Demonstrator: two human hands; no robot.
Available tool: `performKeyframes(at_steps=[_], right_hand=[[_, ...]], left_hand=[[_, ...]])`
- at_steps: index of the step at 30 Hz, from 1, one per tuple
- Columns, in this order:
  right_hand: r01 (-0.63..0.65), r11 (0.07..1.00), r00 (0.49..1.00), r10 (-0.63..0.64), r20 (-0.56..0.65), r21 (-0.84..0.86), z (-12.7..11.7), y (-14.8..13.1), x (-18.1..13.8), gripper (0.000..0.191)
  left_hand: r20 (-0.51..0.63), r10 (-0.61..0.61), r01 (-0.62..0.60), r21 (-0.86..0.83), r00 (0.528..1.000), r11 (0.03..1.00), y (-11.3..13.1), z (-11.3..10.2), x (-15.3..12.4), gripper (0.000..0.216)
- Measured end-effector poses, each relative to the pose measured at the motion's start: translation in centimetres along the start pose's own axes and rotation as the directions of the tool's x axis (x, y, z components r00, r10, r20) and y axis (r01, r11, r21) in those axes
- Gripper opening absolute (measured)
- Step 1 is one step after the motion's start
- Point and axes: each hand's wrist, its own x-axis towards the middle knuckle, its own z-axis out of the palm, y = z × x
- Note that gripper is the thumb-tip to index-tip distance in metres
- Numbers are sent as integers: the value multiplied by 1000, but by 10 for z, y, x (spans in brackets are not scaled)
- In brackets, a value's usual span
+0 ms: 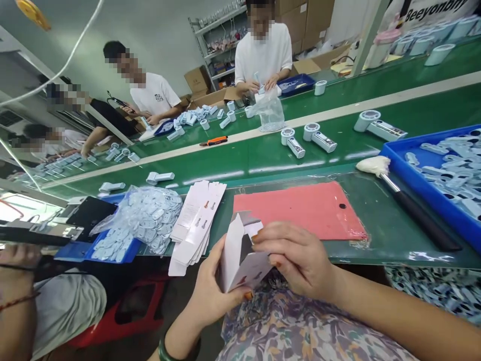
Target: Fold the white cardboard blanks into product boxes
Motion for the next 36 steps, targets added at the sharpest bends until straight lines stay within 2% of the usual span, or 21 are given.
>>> performKeyframes(at_steps=[2,4,6,8,9,11,12,13,16,18,20,22,25,28,30,33,34,35,36], right_hand=[[-3,999,1000,3,14,38,4,0,-1,30],[-78,990,997,77,16,113,6,1,-2,27],[-202,955,979,206,6,219,8,3,-2,25],[-350,880,931,365,12,320,11,6,-1,12],[-407,843,904,427,24,351,11,8,1,16],[-464,811,876,480,50,357,12,12,7,55],[-461,819,882,467,69,343,12,13,10,66],[-444,831,893,440,92,335,12,15,12,65],[-384,830,922,370,116,406,13,14,15,28],[-345,817,931,361,55,462,16,12,13,10],[-348,834,924,383,3,428,20,8,11,15],[-375,867,919,395,7,330,23,5,11,18],[-338,911,939,342,28,236,23,-1,13,9],[-325,870,944,321,74,372,16,-7,19,34],[-322,833,946,294,134,449,9,-9,24,57],[-234,908,965,173,198,348,-3,-10,36,92],[-179,940,970,120,209,291,-7,-11,41,95],[-117,964,975,67,210,237,-11,-13,46,94],[-56,981,980,18,200,183,-15,-15,51,92]], left_hand=[[-59,79,-73,101,995,992,1,0,1,93],[-108,174,-145,233,979,962,4,3,2,93],[-135,252,-194,344,958,919,8,8,2,92],[-165,283,-199,398,945,895,10,13,3,91],[-184,287,-189,417,940,889,11,15,3,91],[-204,295,-178,450,933,875,11,18,3,92],[-202,310,-188,465,929,865,10,18,3,93],[-192,328,-205,474,925,856,9,19,2,93],[-181,362,-254,440,914,862,3,23,-2,95],[-217,359,-254,397,908,882,-1,27,-3,95],[-208,411,-314,379,887,870,-2,31,-1,91],[-144,511,-424,393,848,816,4,33,4,85],[-67,599,-522,419,798,743,21,30,16,82],[-127,644,-566,370,754,736,37,24,26,73],[-248,663,-590,310,706,745,47,22,30,65],[-437,655,-610,261,617,748,64,23,35,60],[-456,648,-627,222,610,747,70,24,36,60],[-467,625,-645,142,625,751,77,24,36,57],[-470,577,-646,18,668,763,84,25,37,50]])
